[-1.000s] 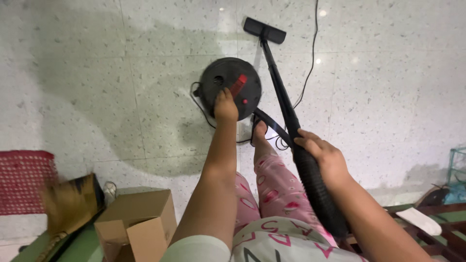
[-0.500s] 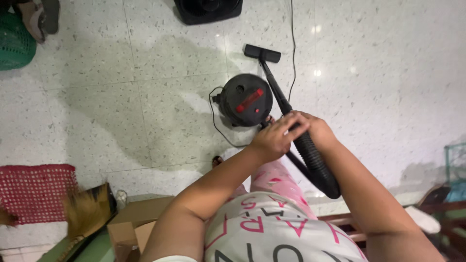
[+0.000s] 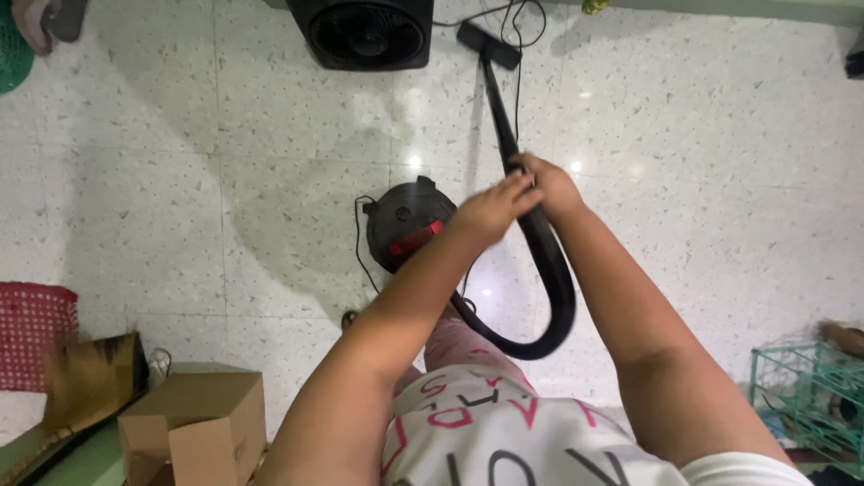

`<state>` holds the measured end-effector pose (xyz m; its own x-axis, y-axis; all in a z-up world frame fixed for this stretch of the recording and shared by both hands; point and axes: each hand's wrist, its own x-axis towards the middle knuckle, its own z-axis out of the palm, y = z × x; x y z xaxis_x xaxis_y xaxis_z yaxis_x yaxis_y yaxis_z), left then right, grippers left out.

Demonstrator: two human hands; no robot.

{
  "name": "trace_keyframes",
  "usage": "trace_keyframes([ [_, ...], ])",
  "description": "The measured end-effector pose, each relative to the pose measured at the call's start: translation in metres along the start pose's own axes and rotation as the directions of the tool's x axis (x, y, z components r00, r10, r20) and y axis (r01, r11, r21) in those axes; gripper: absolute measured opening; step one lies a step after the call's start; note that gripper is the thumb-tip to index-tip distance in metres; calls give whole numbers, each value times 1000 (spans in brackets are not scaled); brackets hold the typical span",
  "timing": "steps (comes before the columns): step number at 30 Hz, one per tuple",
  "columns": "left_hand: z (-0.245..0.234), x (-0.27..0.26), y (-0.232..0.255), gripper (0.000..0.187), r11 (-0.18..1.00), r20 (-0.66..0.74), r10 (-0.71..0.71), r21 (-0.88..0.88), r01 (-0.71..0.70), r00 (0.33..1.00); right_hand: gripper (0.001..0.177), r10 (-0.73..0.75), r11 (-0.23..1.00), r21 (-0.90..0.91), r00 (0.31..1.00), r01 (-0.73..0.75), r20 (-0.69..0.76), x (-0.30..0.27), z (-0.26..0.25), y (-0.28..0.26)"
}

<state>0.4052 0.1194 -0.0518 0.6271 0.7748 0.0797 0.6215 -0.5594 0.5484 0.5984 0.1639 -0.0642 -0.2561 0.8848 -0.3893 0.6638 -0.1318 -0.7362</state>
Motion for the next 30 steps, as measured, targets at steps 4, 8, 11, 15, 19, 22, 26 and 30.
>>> trace_keyframes([
  [4,-17,26,-3,58,993,79,-57,-97,65,995,38,252,735,639,966,-227,54,-36,-17,-26],
  [8,-17,31,28,47,998,130,-40,-34,45,991,51,456,672,545,860,-501,229,-114,-39,-88],
  [11,-25,10,64,45,996,104,4,-92,6,995,41,482,781,359,858,-512,175,-161,-64,-123],
  [15,-40,-3,94,50,983,107,-78,-157,95,991,35,448,820,312,878,-480,172,-175,-85,-130],
  [19,-40,20,81,59,977,159,-197,-53,208,967,38,447,860,206,883,-468,139,-129,-79,-111],
  [22,-37,16,68,67,960,168,-260,-64,273,951,40,472,864,152,877,-481,93,-74,-73,-90],
  [26,-22,-19,51,69,963,62,-264,-36,266,963,44,473,860,166,876,-483,98,-36,-62,-65],
  [30,-14,-44,44,72,962,6,-272,-15,272,962,47,470,863,139,872,-486,135,-52,-45,-67],
])
